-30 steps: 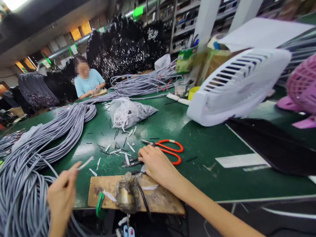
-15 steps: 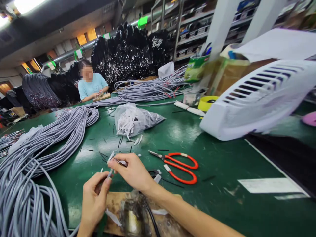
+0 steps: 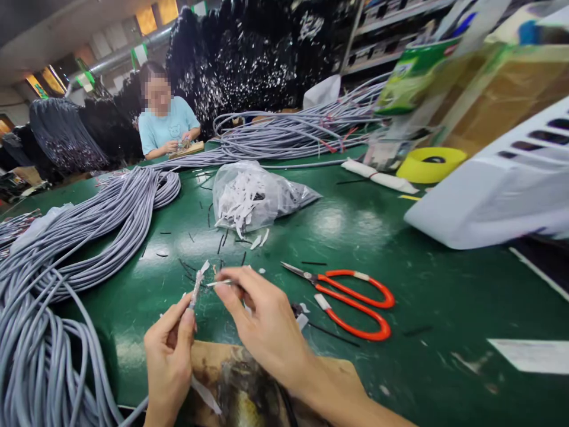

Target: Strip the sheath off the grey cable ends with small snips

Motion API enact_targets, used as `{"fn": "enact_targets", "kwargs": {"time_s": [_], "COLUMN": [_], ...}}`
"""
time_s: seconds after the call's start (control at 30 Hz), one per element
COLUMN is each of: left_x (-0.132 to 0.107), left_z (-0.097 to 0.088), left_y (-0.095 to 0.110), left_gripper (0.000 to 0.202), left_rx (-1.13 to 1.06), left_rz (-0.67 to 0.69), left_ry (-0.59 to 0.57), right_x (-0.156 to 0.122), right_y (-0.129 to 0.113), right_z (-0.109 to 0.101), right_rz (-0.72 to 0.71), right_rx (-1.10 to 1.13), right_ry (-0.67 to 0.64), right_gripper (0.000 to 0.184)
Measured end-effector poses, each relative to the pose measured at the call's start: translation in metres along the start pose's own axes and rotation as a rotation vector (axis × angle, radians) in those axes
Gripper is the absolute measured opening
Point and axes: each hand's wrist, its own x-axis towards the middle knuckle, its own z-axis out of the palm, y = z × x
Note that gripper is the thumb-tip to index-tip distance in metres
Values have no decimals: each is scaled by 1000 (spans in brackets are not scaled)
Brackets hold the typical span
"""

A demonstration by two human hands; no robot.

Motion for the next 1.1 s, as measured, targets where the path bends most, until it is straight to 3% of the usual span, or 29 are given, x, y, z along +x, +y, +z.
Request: {"fn": "enact_targets", "kwargs": {"time_s": [0.1,0.17,0.6,0.8,0.93,1.1], "left_x": [-1,-2,-2,1,7,6], "left_z": [0,0,0,1,2,0], "left_y": [-1,-2,3,6,8,9], "left_gripper": [29,28,25,24,23,26], "left_rx": [-3,-4,36,25,-30,-87], "left_rz": [-12,0,94,40,-90,-56], "left_ry": [40,41,-5,-11,52,133], "right_x": [-7,-11,-8,-25,-36,-18], "right_y": [1,2,-1,-11,-22,-11], "right_z": [1,3,5,13,19,7], "right_rz": [-211,-280,-232,-590,-813,-546], "right_rx": [-165,-221,-199,-315,-212,-383], "right_ry": [-93,-125,-166,64,79,138], "right_gripper": [35,37,44,37,49,29]}}
